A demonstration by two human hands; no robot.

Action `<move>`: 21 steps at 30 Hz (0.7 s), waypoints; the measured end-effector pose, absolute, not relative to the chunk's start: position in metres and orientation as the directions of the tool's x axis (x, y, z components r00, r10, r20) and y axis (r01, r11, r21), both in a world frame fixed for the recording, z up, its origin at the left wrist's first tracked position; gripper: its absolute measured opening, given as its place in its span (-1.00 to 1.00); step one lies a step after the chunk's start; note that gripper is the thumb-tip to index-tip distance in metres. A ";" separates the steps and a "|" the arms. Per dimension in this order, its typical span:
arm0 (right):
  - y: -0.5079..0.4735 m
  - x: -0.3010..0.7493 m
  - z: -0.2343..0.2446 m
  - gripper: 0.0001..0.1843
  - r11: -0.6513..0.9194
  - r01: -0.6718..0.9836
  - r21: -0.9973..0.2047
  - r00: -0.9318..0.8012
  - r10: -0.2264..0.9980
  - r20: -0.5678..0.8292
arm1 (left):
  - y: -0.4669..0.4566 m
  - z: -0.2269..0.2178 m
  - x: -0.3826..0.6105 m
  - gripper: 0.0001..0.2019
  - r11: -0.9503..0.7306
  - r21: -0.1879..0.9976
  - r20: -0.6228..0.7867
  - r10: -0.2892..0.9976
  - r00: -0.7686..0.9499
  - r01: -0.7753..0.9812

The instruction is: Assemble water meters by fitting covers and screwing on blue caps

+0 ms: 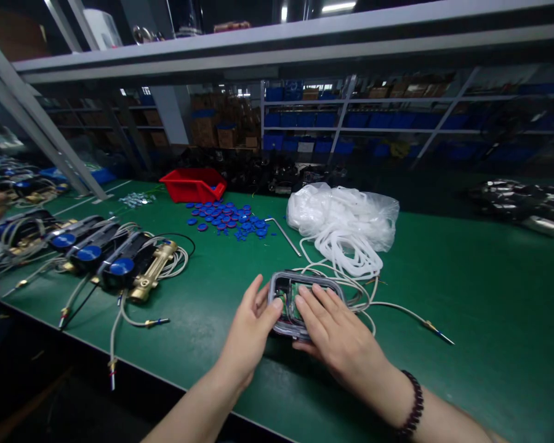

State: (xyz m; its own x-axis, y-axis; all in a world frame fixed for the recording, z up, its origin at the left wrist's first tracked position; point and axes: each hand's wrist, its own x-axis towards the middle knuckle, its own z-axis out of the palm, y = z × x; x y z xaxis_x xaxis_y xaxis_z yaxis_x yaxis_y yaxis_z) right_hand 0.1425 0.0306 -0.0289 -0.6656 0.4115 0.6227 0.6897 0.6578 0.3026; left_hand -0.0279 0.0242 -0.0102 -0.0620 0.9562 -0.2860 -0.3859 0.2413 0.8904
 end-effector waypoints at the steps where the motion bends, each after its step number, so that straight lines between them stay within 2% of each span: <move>1: 0.030 0.142 -0.030 -0.57 0.655 0.687 0.314 -0.668 0.399 0.628 | 0.016 -0.015 -0.025 -0.16 0.222 0.885 -0.297 0.946 -0.130 -0.409; 3: 0.027 0.137 -0.033 -0.57 0.630 0.701 0.335 -0.661 0.397 0.636 | -0.001 -0.025 -0.017 -0.29 0.240 0.834 -0.364 0.916 -0.168 -0.497; 6: 0.021 0.126 -0.038 -0.62 0.561 0.752 0.347 -0.619 0.418 0.665 | -0.017 -0.035 -0.003 -0.41 0.389 0.686 -0.449 0.891 0.062 -0.615; 8: 0.020 0.125 -0.036 -0.61 0.560 0.775 0.293 -0.579 0.443 0.685 | -0.015 -0.035 0.004 -0.44 0.427 0.657 -0.478 0.873 0.094 -0.622; 10: 0.022 0.132 -0.027 -0.61 0.652 0.747 0.133 -0.553 0.497 0.669 | -0.005 -0.030 0.006 -0.48 0.447 0.670 -0.526 0.850 0.046 -0.593; 13: 0.026 0.154 -0.008 -0.62 0.693 0.668 -0.271 -0.447 0.665 0.598 | 0.015 -0.020 0.000 -0.60 0.510 0.698 -0.589 0.808 0.002 -0.502; 16: 0.029 0.168 0.001 -0.58 0.571 0.600 -0.561 -0.291 0.809 0.511 | 0.025 -0.016 -0.008 -0.61 0.524 0.725 -0.593 0.805 -0.019 -0.446; 18: 0.030 0.167 -0.001 -0.50 0.465 0.491 -0.737 -0.212 0.884 0.416 | 0.024 -0.016 -0.012 -0.61 0.509 0.748 -0.570 0.821 -0.018 -0.426; 21: 0.030 0.163 -0.011 -0.36 0.315 0.326 -0.891 -0.175 0.947 0.271 | 0.018 -0.014 -0.021 -0.60 0.455 0.801 -0.499 0.866 -0.014 -0.387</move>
